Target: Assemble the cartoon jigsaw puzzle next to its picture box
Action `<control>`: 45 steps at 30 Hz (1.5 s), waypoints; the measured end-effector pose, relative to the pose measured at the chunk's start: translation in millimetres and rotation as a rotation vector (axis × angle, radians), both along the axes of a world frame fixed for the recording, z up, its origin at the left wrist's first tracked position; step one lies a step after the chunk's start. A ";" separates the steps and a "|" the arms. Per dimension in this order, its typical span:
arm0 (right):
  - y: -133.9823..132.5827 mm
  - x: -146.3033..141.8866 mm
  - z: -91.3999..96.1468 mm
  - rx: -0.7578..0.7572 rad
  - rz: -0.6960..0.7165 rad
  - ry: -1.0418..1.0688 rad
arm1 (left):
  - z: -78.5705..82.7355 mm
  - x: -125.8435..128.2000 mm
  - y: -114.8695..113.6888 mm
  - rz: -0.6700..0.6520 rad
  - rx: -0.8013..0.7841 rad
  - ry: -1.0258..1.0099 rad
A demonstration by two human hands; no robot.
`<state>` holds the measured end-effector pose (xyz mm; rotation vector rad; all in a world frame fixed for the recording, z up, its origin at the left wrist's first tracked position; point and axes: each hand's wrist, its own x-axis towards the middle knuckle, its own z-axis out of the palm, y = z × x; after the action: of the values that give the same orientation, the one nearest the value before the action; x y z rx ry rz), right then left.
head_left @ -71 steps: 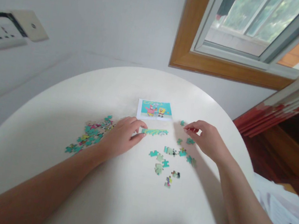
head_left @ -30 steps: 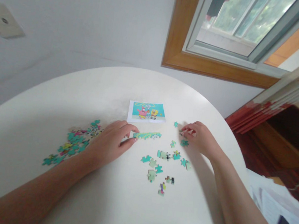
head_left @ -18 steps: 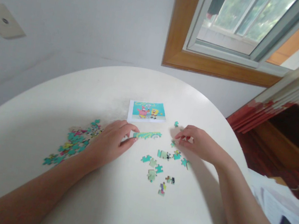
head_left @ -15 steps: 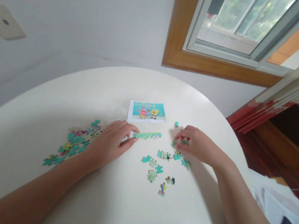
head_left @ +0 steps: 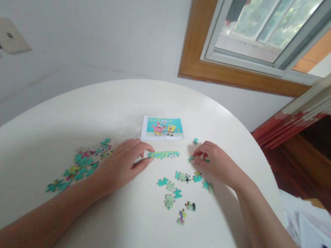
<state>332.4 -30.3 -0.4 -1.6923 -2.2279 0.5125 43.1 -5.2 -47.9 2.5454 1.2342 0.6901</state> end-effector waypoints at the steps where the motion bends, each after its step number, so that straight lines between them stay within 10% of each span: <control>1: 0.4 -0.4 -0.6 0.007 0.001 0.011 | 0.6 0.2 -0.4 -0.002 -0.002 -0.002; 45: 9.0 -17.5 -32.8 0.125 0.070 0.217 | 3.0 2.2 -1.0 0.000 -0.004 0.011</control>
<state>314.9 -21.3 -33.2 -1.4291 -2.1210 0.5337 45.2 -6.2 -44.9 2.5495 1.2375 0.6744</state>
